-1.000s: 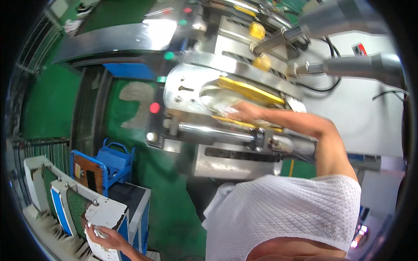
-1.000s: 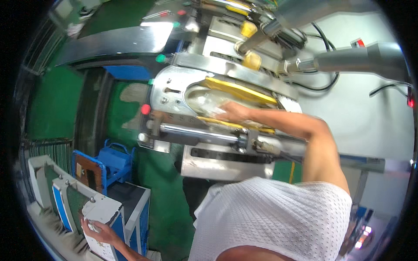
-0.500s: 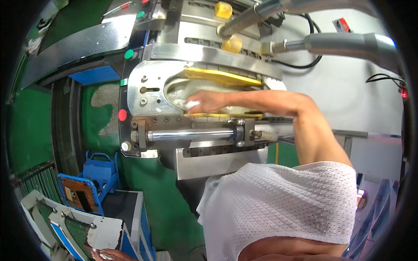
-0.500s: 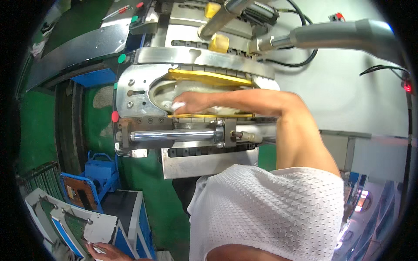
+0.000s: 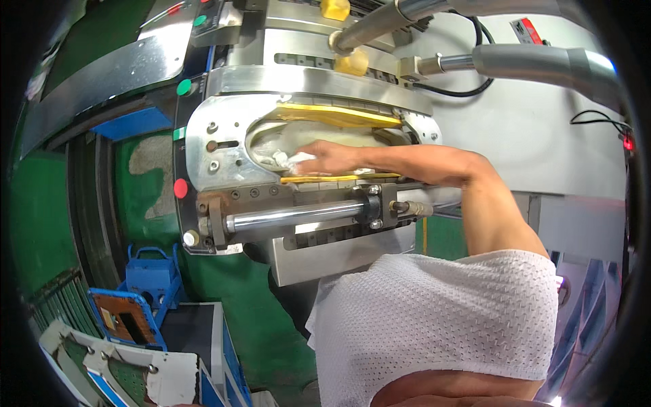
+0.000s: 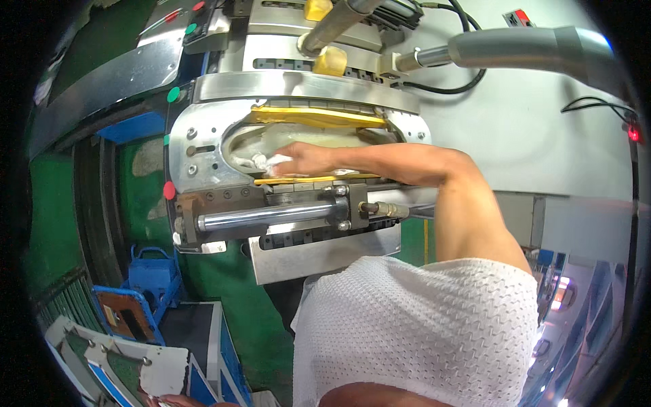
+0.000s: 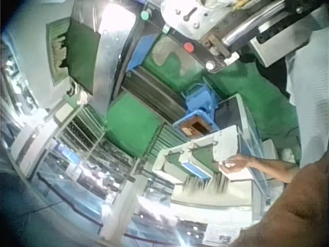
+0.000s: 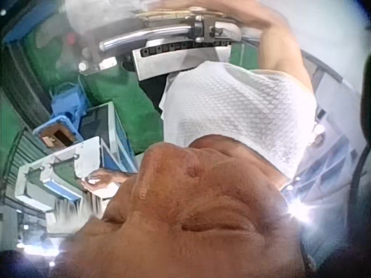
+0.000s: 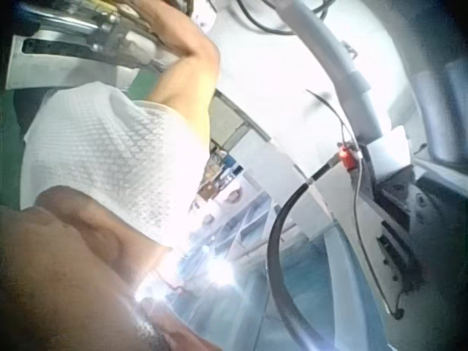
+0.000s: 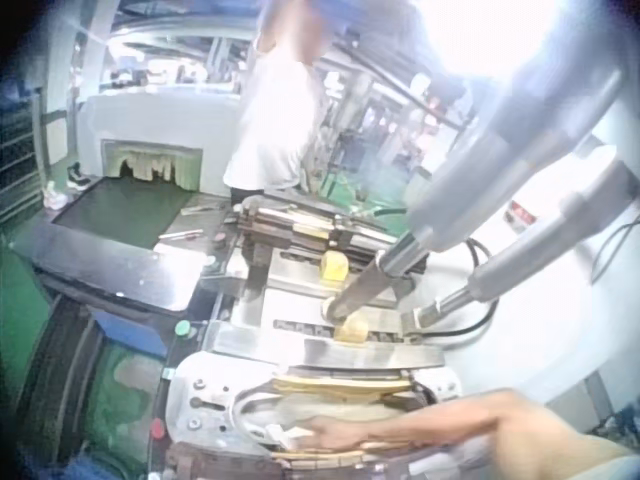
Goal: The person retrieves a white cloth from a plastic bag and walks to a machine. They wipe the machine's metal surfaces and internal components with the cloth, focusing on different sections of the equipment.
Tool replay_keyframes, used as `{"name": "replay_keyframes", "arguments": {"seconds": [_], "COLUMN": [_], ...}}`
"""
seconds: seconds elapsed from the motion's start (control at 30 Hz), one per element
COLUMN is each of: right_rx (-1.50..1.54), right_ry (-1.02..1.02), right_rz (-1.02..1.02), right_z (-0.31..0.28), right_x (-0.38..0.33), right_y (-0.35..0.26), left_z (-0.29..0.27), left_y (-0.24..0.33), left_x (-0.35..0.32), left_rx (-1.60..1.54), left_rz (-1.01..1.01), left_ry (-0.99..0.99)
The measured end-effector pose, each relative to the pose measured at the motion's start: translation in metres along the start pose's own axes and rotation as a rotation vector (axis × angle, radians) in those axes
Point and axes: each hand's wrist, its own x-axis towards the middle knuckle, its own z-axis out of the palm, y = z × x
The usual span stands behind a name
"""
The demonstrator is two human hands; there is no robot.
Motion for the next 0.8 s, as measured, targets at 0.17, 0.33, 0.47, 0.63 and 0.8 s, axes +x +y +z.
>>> {"name": "replay_keyframes", "arguments": {"seconds": [0.17,0.33,0.47,0.63,0.8], "right_rx": [-0.333,-0.302,0.375,-0.847,-0.783], "right_ry": [-0.278,-0.097,0.051,0.221,0.500], "right_rz": [0.378,0.141,0.152,0.203,0.043], "right_z": [-0.067,-0.060,-0.077,-0.073,-0.059], "right_x": [-0.094,-0.062,-0.052,-0.078,-0.110], "right_y": [0.056,0.013,-0.012,-0.028,-0.041], "left_z": [-0.001,-0.007,-0.011,-0.018,-0.021], "left_y": [0.003,-0.004,0.002,0.009,0.016], "left_x": [-0.002,-0.003,0.002,0.008,0.012], "left_rx": [0.036,-0.003,-0.013,0.061,0.034], "left_rz": [0.007,0.029,0.027,0.051,0.013], "left_ry": [-0.031,-0.043,-0.110,-0.173,-0.136]}}
